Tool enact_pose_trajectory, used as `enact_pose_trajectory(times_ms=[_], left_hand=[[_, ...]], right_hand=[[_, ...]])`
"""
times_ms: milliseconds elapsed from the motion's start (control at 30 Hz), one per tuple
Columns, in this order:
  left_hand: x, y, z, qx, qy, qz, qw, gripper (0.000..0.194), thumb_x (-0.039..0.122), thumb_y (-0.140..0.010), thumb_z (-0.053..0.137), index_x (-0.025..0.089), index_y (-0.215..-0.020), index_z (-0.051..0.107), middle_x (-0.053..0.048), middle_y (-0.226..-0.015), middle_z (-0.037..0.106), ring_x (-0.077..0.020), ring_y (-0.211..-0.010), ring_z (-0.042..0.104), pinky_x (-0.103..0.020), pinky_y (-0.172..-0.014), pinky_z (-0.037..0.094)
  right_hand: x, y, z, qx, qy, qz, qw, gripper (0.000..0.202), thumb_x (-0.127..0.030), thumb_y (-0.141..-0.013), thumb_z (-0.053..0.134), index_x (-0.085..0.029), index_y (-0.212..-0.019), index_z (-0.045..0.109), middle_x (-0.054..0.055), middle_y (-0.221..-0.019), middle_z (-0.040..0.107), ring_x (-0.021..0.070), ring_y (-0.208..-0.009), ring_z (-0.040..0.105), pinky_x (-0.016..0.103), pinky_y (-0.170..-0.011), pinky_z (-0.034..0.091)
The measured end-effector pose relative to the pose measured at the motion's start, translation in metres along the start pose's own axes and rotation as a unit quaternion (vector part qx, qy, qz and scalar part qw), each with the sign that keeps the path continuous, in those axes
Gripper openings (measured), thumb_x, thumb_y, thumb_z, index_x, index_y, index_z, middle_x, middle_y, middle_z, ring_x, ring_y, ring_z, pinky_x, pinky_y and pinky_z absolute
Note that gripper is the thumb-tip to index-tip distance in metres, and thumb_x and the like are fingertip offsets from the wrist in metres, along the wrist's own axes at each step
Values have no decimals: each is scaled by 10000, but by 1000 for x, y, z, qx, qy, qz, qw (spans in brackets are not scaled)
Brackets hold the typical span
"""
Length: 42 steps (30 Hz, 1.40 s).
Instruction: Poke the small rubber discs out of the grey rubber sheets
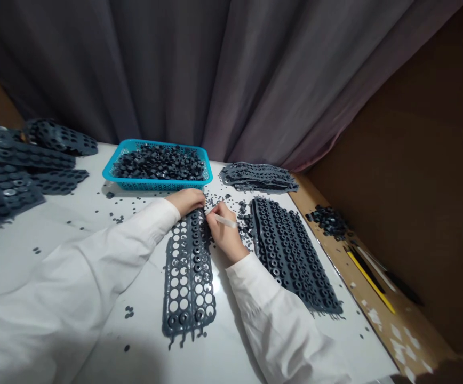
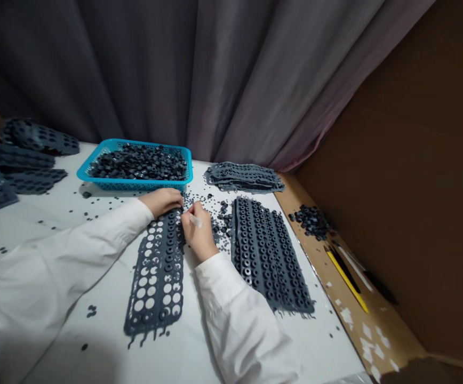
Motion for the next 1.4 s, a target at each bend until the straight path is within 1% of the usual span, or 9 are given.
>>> enact_pose_trajectory(times_ms=[267, 400, 667, 800, 900, 967, 1133, 1233, 1400], left_hand=[[-48, 28, -68, 205, 200, -119, 951, 257, 347, -764, 587, 132, -866, 684, -32, -731, 678, -142, -612, 565, -239, -589, 453], [-70, 28, -88, 286, 130, -154, 937, 237, 303, -740, 609, 126, -872, 695, -54, -792, 688, -153, -647, 581, -281, -672, 482], [-63, 4, -91, 292, 10, -67, 954, 339, 198, -793, 566, 134, -1124, 606, -128, -1306, 528, -256, -1249, 426, -440, -1047, 326], [-72, 36, -139, 368, -15, -112, 923, 250, 299, -852, 509, 167, -1016, 644, -81, -1110, 639, -214, -1069, 552, -364, -956, 407], [-82, 53, -158, 336, 1, -168, 927, 256, 349, -819, 523, 157, -877, 682, -46, -854, 685, -173, -771, 609, -283, -756, 471], [-75, 46, -140, 225, 37, -158, 961, 243, 362, -769, 569, 159, -808, 696, -21, -757, 687, -155, -673, 600, -249, -662, 465], [-20, 24, -41, -59, 52, -49, 996, 175, 260, -720, 626, 165, -841, 709, -5, -733, 694, -131, -658, 622, -195, -614, 453], [-11, 15, -13, -59, 15, -39, 997, 177, 182, -698, 632, 163, -859, 704, -32, -785, 687, -159, -695, 621, -226, -638, 457], [-22, 13, -3, -40, -28, -45, 998, 251, 108, -706, 583, 157, -928, 689, -72, -873, 659, -211, -806, 618, -276, -698, 465]], right_hand=[[7, 0, 0, -1, -20, 44, 999, 55, -207, -728, 461, -206, -674, 449, -42, -593, 506, 129, -555, 472, 242, -561, 341], [7, 1, 0, 2, -27, 50, 998, 43, -206, -721, 470, -205, -678, 466, -42, -595, 513, 131, -562, 476, 246, -566, 343], [9, 2, 1, -3, -40, 56, 998, 43, -222, -733, 469, -206, -693, 474, -44, -612, 527, 133, -580, 489, 241, -563, 354], [12, 2, 1, -7, -40, 71, 997, 39, -221, -726, 464, -206, -694, 480, -42, -603, 534, 137, -577, 498, 243, -562, 357], [12, 2, 1, -9, -44, 79, 996, 45, -226, -729, 463, -205, -696, 487, -41, -600, 540, 136, -567, 495, 243, -556, 357], [13, 3, 1, -3, -53, 82, 995, 54, -230, -736, 464, -205, -696, 490, -38, -608, 552, 137, -575, 499, 244, -564, 363], [14, 4, -7, 43, -79, 78, 993, 72, -236, -747, 471, -209, -681, 481, -33, -610, 562, 145, -608, 520, 247, -580, 369], [14, 4, -5, 37, -81, 73, 993, 70, -232, -749, 467, -212, -682, 477, -39, -591, 553, 140, -579, 506, 245, -569, 364], [15, 3, 4, 14, -90, 65, 994, 81, -262, -775, 461, -209, -735, 507, -30, -649, 584, 145, -621, 531, 248, -592, 383]])
Point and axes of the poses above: each hand's wrist, its own y-axis away from the middle knuckle, its own z-axis out of the palm, x = y × z, the point moved 10 cm from there along -y, towards the middle knuckle
